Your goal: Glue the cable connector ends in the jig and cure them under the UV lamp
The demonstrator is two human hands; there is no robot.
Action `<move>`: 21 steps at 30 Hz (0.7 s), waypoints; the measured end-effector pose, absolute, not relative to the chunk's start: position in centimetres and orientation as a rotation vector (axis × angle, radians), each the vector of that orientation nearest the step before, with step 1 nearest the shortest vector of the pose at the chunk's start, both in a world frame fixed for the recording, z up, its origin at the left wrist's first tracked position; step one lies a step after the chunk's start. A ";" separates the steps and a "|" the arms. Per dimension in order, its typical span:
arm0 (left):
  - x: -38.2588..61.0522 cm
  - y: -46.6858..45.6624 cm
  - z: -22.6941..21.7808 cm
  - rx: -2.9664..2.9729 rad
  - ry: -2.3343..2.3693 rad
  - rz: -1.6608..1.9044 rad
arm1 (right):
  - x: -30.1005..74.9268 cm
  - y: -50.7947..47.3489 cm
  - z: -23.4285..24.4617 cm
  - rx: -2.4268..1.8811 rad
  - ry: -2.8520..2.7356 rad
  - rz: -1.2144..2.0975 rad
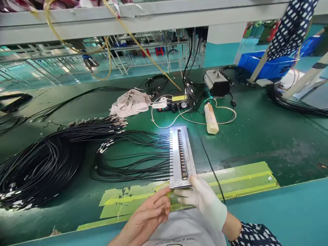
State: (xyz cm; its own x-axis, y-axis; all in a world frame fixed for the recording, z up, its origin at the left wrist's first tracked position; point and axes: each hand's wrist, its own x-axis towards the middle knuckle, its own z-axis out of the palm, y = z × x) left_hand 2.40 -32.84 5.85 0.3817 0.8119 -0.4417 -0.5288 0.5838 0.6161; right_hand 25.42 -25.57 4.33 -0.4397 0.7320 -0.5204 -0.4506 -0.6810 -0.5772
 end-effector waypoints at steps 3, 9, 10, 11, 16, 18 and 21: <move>1.4 -31.7 7.3 0.751 1.001 0.666 | 23.9 -25.8 4.0 -1.079 -0.479 2.102; 0.5 -22.3 7.7 2.204 1.600 0.628 | 23.8 -25.4 3.9 -1.099 -0.482 2.070; 0.7 -20.5 7.0 2.297 1.628 0.603 | 23.9 -25.3 3.8 -1.097 -0.482 2.073; 0.9 -19.1 6.2 2.335 1.631 0.585 | 23.9 -25.2 3.7 -1.095 -0.481 2.078; 1.0 -17.0 3.8 2.375 1.564 0.570 | 23.9 -25.1 3.4 -1.106 -0.477 2.101; 0.8 -17.2 3.7 2.390 1.533 0.571 | 23.9 -25.0 3.4 -1.130 -0.469 2.093; 0.7 -17.3 3.8 2.442 1.520 0.541 | 23.8 -24.9 3.6 -1.142 -0.465 2.085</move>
